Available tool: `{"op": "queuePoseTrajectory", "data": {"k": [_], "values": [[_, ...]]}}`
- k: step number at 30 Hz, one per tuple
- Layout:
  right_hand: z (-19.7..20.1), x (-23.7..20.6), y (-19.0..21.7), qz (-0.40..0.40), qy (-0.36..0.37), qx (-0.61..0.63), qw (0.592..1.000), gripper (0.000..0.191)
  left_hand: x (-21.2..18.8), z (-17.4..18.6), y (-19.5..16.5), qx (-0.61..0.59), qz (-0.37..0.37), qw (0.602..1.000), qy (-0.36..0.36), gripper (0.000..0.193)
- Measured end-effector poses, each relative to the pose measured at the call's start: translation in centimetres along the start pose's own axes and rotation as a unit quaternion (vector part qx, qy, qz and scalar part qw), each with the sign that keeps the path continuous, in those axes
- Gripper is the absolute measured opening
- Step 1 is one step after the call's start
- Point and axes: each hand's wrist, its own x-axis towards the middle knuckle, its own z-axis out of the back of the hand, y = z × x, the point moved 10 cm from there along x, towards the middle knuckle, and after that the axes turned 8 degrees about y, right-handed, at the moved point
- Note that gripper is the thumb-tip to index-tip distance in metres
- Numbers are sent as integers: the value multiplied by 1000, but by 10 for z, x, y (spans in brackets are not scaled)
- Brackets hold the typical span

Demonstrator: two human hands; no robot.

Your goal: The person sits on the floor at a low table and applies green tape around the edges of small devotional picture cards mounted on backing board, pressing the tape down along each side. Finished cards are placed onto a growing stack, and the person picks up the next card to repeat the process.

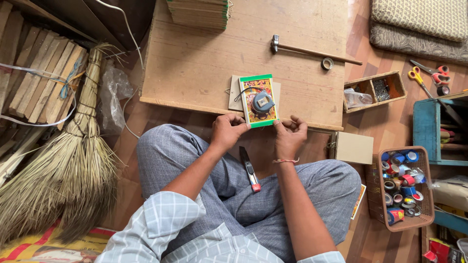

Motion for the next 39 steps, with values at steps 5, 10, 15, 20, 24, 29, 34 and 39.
{"op": "queuePoseTrajectory", "data": {"k": [5,10,15,20,24,29,34,39], "values": [[-4,7,-18,-100,18,46,994,29,-1,3,-4,10,-13,1000,-10,19],[-7,6,-26,-153,14,76,985,24,-2,3,-5,-2,-11,1000,-6,18],[-9,5,-20,-143,21,62,988,24,-2,2,-5,-32,-15,999,2,14],[-10,4,-15,-130,18,69,989,24,-2,1,-6,-47,-22,999,3,12],[-9,4,-18,-139,5,69,988,24,-3,4,-6,-12,-1,1000,-7,15],[-12,3,-14,-117,-6,46,992,21,-3,0,0,23,33,999,20,18],[-32,-27,32,79,3,-228,970,50,-3,-6,2,-66,9,998,21,17],[-42,-27,13,-4,50,-20,999,59,-4,-7,5,-96,8,995,24,13]]}}
